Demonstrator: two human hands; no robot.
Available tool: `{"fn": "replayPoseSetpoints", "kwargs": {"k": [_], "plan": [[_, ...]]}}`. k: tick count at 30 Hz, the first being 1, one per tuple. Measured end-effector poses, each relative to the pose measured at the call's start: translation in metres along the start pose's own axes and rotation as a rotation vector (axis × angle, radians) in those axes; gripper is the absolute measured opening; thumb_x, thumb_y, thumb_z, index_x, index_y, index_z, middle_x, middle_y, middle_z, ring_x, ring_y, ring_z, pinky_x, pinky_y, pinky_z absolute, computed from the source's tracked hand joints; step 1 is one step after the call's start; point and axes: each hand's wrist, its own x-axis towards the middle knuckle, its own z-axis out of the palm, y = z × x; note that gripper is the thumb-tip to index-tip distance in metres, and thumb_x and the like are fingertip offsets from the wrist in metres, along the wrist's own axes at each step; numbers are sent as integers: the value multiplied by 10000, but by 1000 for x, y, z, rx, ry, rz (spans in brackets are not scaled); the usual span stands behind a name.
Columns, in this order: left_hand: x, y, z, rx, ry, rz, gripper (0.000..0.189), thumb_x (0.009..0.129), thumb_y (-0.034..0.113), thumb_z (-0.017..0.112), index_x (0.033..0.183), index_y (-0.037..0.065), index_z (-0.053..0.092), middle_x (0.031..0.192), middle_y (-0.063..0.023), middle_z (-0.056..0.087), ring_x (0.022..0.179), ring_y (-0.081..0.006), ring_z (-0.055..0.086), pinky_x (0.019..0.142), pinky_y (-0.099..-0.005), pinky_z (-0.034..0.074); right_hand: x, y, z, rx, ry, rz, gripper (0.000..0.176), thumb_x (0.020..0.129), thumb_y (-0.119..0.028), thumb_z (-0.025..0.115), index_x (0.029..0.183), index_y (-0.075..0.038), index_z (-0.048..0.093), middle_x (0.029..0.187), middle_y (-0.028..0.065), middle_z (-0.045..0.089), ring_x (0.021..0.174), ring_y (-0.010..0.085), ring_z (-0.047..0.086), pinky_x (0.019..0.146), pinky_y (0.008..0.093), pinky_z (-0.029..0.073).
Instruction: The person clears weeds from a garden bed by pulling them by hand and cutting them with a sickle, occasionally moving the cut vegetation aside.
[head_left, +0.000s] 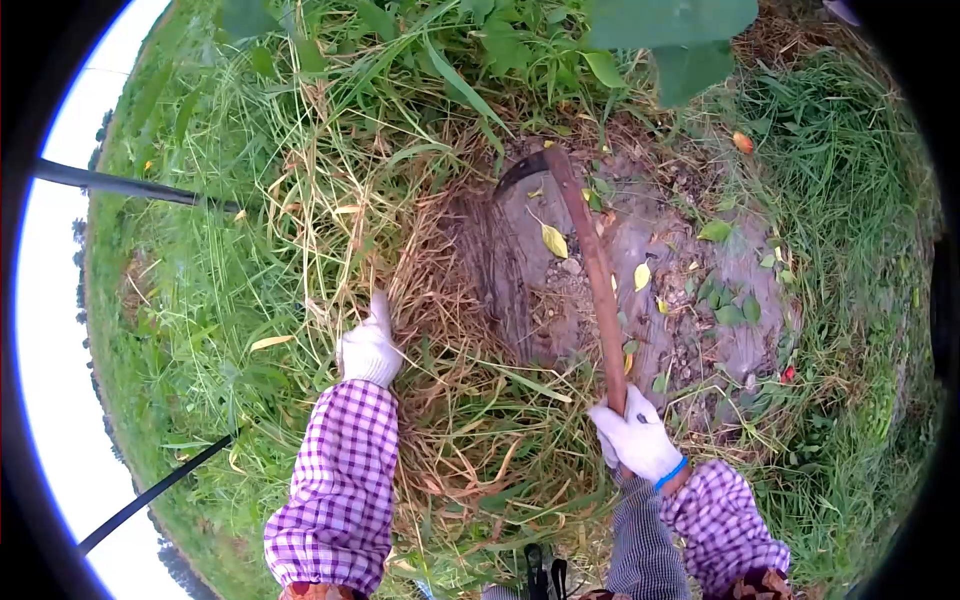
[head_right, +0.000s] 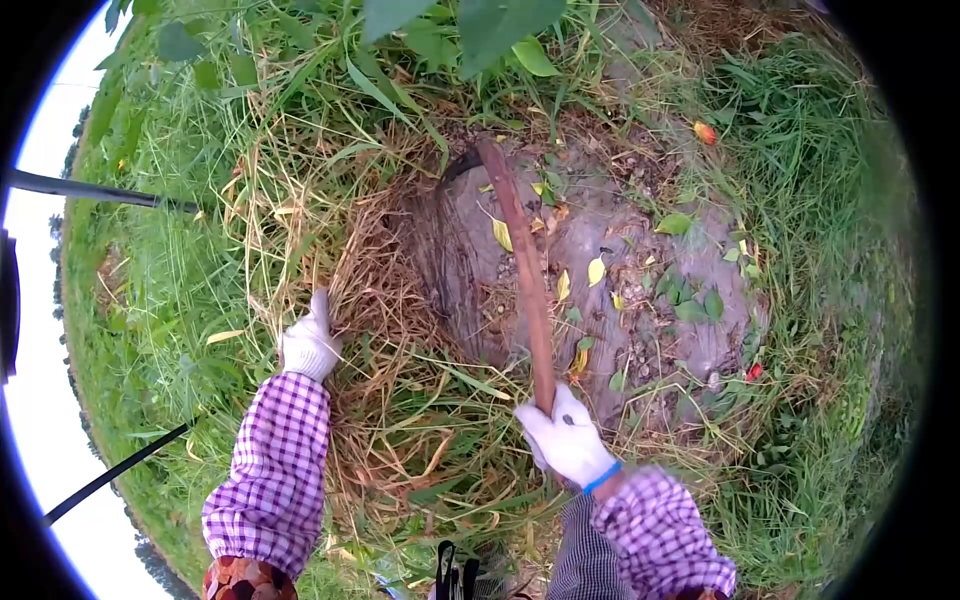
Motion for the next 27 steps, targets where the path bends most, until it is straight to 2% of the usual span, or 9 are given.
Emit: {"fn": "replayPoseSetpoints", "kwargs": {"k": [2, 4, 6, 8, 10, 13, 14, 21, 27], "plan": [[4, -13, 12, -76, 136, 10, 824, 753, 115, 702, 1429, 85, 232, 973, -218, 677, 824, -369, 683, 725, -434, 565, 75, 1, 21, -114, 30, -211, 234, 910, -191, 604, 942, -14, 454, 634, 52, 553, 522, 158, 564, 467, 300, 450], [-1, -24, -7, -107, 87, -17, 853, 757, 166, 730, 1440, 108, 222, 980, -213, 677, 845, -371, 682, 742, -438, 562, 137, -9, 56, -318, 202, -314, 295, 896, -245, 617, 952, 7, 473, 662, 106, 607, 582, 221, 617, 542, 354, 489], [5, -52, 9, -101, 170, 29, 869, 777, 213, 732, 1460, 151, 200, 1005, -192, 685, 850, -362, 685, 738, -445, 559, 190, -2, 89, -278, 304, -311, 347, 884, -287, 620, 959, 22, 479, 696, 149, 642, 624, 262, 644, 608, 383, 509], [8, -58, 15, -89, 183, 27, 845, 790, 245, 725, 1457, 171, 212, 1030, -185, 685, 856, -361, 685, 734, -445, 557, 212, -4, 115, -22, 234, -219, 302, 902, -255, 608, 922, 8, 462, 662, 124, 605, 570, 239, 613, 547, 393, 496], [9, -56, 20, -117, 210, 32, 814, 750, 127, 709, 1420, 125, 247, 970, -176, 689, 816, -372, 682, 709, -453, 550, 211, -14, 131, 391, -14, -76, 252, 932, -206, 583, 847, -35, 418, 618, 64, 495, 445, 171, 489, 413, 355, 421], [14, -54, 28, -156, 221, 50, 788, 756, 151, 716, 1403, 135, 267, 981, -184, 687, 834, -375, 682, 726, -457, 548, 239, 19, 122, 342, -416, 45, 235, 917, -215, 591, 847, -45, 445, 608, 52, 500, 445, 178, 488, 418, 341, 403], [16, -55, 29, -165, 219, 48, 785, 757, 153, 711, 1403, 139, 266, 990, -187, 685, 857, -374, 680, 745, -455, 546, 251, 36, 120, 50, -461, 56, 214, 897, -221, 589, 843, -40, 487, 585, 51, 508, 454, 186, 501, 427, 351, 405], [14, -28, 11, -169, 125, -6, 728, 765, 135, 609, 1407, 133, 267, 1186, -236, 613, 1031, -396, 631, 896, -474, 499, 252, 63, 98, -202, -299, 73, 279, 895, -276, 588, 765, -42, 507, 522, 41, 487, 377, 169, 447, 373, 324, 364], [-7, -13, -4, -199, 61, 45, 671, 807, 204, 591, 1398, 111, 288, 1097, -230, 649, 1019, -400, 631, 921, -495, 456, 210, 103, 71, -305, -211, 124, 254, 883, -261, 596, 900, -30, 493, 625, 41, 509, 456, 152, 459, 417, 322, 376]]}}
